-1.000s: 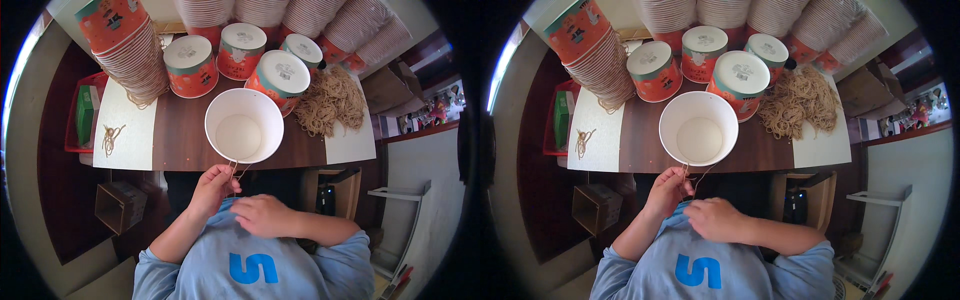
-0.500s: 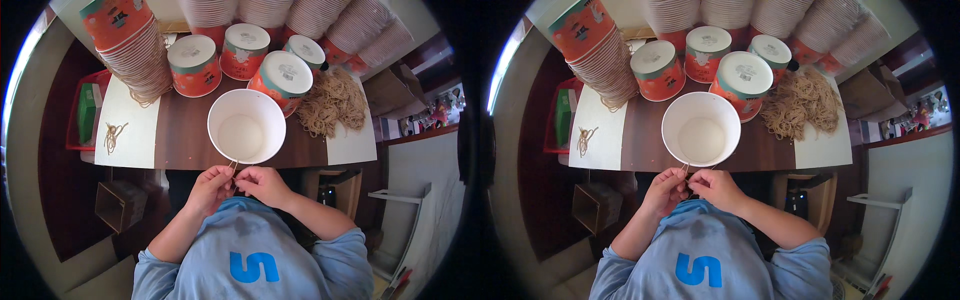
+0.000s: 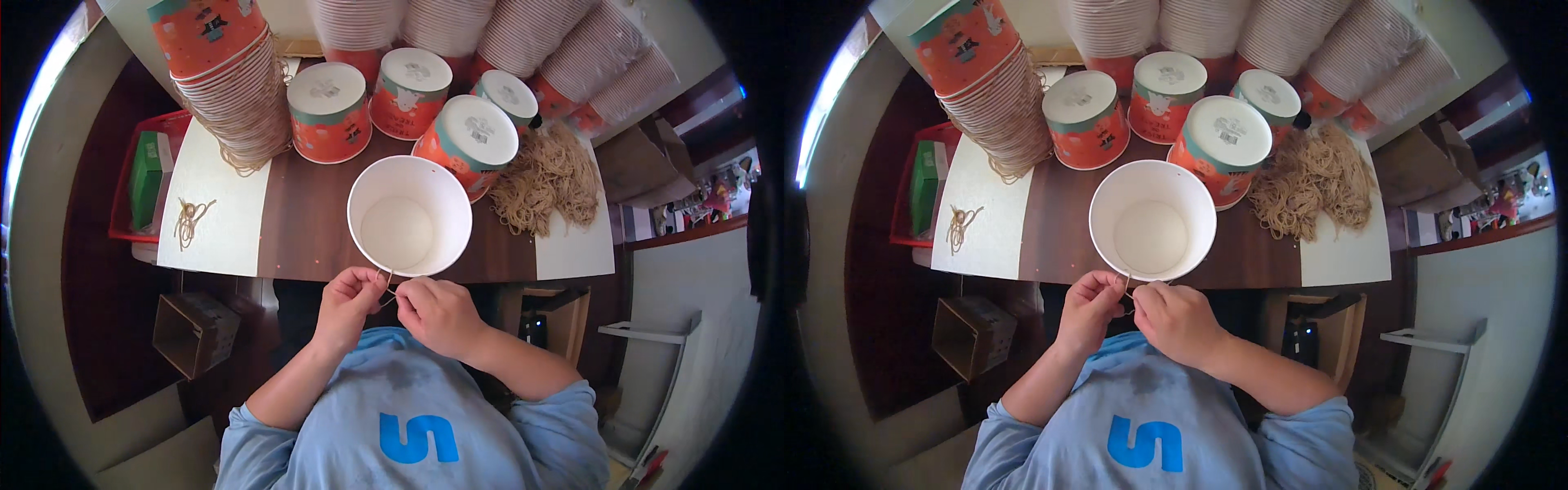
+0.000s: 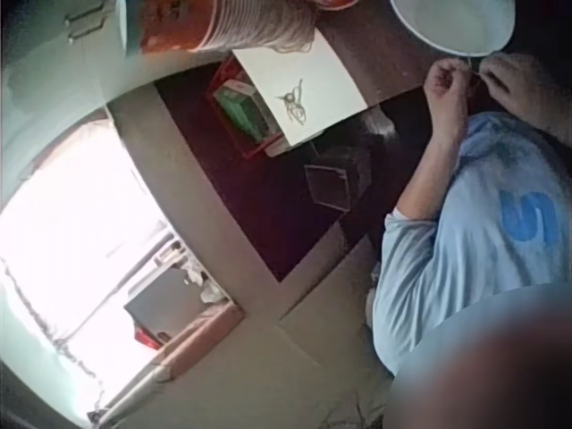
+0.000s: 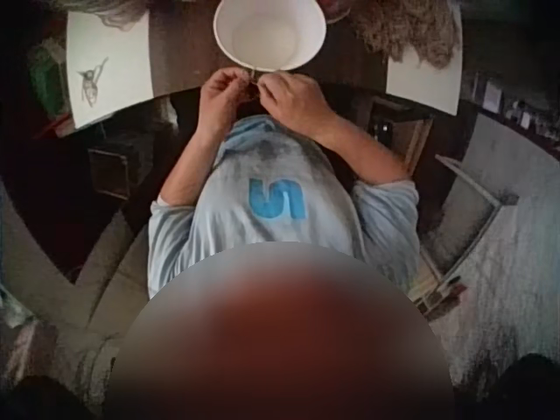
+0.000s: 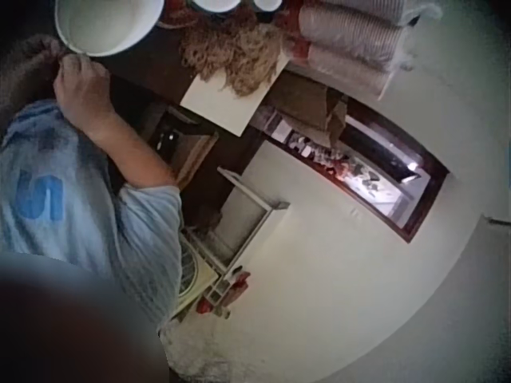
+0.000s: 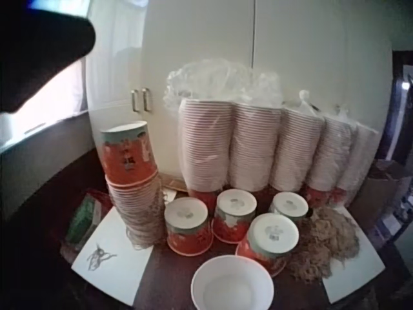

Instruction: The recorder is wrapping rubber bands around paper bowls for packaging or organization.

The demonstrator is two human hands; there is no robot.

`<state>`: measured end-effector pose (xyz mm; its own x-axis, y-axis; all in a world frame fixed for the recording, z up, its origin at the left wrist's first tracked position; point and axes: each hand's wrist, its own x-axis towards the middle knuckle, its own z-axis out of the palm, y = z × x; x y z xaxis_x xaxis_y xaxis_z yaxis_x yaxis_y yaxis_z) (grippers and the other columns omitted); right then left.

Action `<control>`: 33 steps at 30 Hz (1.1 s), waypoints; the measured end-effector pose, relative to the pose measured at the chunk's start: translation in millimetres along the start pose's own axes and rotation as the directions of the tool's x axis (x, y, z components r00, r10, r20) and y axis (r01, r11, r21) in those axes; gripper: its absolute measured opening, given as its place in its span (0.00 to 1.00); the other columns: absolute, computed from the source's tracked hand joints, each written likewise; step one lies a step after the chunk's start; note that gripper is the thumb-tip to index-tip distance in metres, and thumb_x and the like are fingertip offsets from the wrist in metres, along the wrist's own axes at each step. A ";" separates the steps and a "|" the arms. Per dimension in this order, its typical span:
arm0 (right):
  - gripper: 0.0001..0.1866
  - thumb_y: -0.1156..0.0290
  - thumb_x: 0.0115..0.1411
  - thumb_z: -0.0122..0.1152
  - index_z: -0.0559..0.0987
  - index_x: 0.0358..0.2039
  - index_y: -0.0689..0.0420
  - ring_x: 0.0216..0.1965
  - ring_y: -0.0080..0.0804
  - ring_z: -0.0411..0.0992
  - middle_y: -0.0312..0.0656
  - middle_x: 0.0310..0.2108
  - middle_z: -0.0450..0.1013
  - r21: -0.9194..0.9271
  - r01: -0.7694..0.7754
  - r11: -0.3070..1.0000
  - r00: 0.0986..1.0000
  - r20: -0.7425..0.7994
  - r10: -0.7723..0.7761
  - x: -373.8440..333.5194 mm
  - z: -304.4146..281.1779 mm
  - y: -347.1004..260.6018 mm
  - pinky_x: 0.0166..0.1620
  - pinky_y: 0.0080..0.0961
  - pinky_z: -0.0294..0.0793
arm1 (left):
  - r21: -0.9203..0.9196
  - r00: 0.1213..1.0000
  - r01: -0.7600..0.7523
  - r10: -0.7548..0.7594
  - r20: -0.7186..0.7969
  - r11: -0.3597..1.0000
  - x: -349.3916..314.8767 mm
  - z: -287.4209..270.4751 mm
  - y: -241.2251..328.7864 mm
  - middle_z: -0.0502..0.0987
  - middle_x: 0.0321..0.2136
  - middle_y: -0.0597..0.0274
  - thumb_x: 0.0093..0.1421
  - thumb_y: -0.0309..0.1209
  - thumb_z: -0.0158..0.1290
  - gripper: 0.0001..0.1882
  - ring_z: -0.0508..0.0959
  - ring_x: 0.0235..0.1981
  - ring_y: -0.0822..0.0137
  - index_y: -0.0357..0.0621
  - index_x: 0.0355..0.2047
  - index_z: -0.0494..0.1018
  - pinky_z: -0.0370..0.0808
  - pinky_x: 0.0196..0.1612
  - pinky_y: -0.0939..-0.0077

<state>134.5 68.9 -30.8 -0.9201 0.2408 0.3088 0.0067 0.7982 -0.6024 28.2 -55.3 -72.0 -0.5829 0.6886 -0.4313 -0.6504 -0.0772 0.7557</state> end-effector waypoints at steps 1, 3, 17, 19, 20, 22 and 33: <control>0.10 0.78 0.44 0.61 0.72 0.28 0.57 0.22 0.36 0.71 0.39 0.24 0.70 -0.064 0.038 0.997 0.999 0.007 -0.037 0.0 -1.6 0.5 0.26 0.29 0.71 | 0.011 1.000 0.001 -0.001 -0.003 1.000 -0.7 -0.4 0.4 0.73 0.23 0.72 0.59 0.28 0.54 0.04 0.67 0.21 0.83 0.41 0.32 0.73 0.63 0.24 0.90; 0.10 0.78 0.43 0.62 0.72 0.28 0.57 0.23 0.36 0.72 0.39 0.24 0.71 -0.127 0.078 0.989 0.997 0.017 -0.077 2.0 -3.1 0.3 0.27 0.30 0.71 | 0.038 1.000 -0.018 0.018 0.002 0.999 -0.8 -2.2 -1.6 0.73 0.23 0.72 0.59 0.28 0.54 0.04 0.67 0.21 0.84 0.41 0.32 0.73 0.63 0.24 0.90; 0.08 0.76 0.49 0.59 0.72 0.31 0.58 0.24 0.37 0.71 0.40 0.24 0.70 -0.184 0.121 0.975 0.977 0.194 -0.084 8.1 -5.4 -1.9 0.26 0.31 0.71 | 0.014 0.998 0.013 -0.014 0.069 1.000 -1.2 -10.3 1.8 0.72 0.24 0.71 0.60 0.25 0.51 0.05 0.65 0.21 0.84 0.38 0.36 0.73 0.62 0.24 0.90; 0.07 0.76 0.50 0.59 0.72 0.31 0.58 0.24 0.38 0.72 0.40 0.25 0.71 -0.146 0.060 0.987 0.987 0.159 -0.037 5.5 -3.9 -1.5 0.26 0.31 0.72 | 0.044 0.988 -0.118 0.113 0.105 0.992 -3.3 -12.4 -1.8 0.70 0.26 0.71 0.56 0.21 0.51 0.12 0.67 0.25 0.82 0.39 0.42 0.70 0.65 0.26 0.89; 0.06 0.76 0.51 0.59 0.73 0.31 0.58 0.24 0.39 0.73 0.41 0.25 0.71 -0.109 -0.001 0.994 0.992 0.123 0.015 3.8 -3.8 -1.4 0.27 0.31 0.72 | 0.044 0.988 -0.114 0.109 0.105 0.992 -5.4 -12.7 -3.5 0.70 0.26 0.71 0.56 0.21 0.51 0.12 0.67 0.25 0.82 0.39 0.42 0.70 0.65 0.26 0.89; 0.06 0.77 0.51 0.59 0.73 0.31 0.58 0.24 0.38 0.73 0.42 0.25 0.72 -0.014 -0.044 0.999 0.996 0.082 0.045 -0.8 1.1 1.4 0.27 0.29 0.73 | 0.401 0.929 -0.370 0.337 0.153 0.838 -9.9 -12.7 -5.4 0.68 0.28 0.70 0.50 0.17 0.52 0.20 0.66 0.25 0.81 0.38 0.45 0.68 0.63 0.25 0.89; 0.07 0.73 0.57 0.58 0.75 0.35 0.62 0.26 0.17 0.72 0.38 0.26 0.75 0.504 -0.570 0.649 0.819 0.283 0.499 -20.0 28.2 15.0 0.29 0.17 0.72 | 0.552 0.846 -0.520 0.482 0.227 0.652 -4.1 -24.4 -14.8 0.70 0.27 0.65 0.54 0.23 0.52 0.08 0.67 0.22 0.78 0.38 0.35 0.73 0.65 0.23 0.82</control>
<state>142.0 60.6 -66.8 -0.8609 0.4397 -0.2561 0.3314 0.1025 -0.9379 28.4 -74.6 -93.4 -0.6963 0.7090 0.1114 0.1476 -0.0105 0.9890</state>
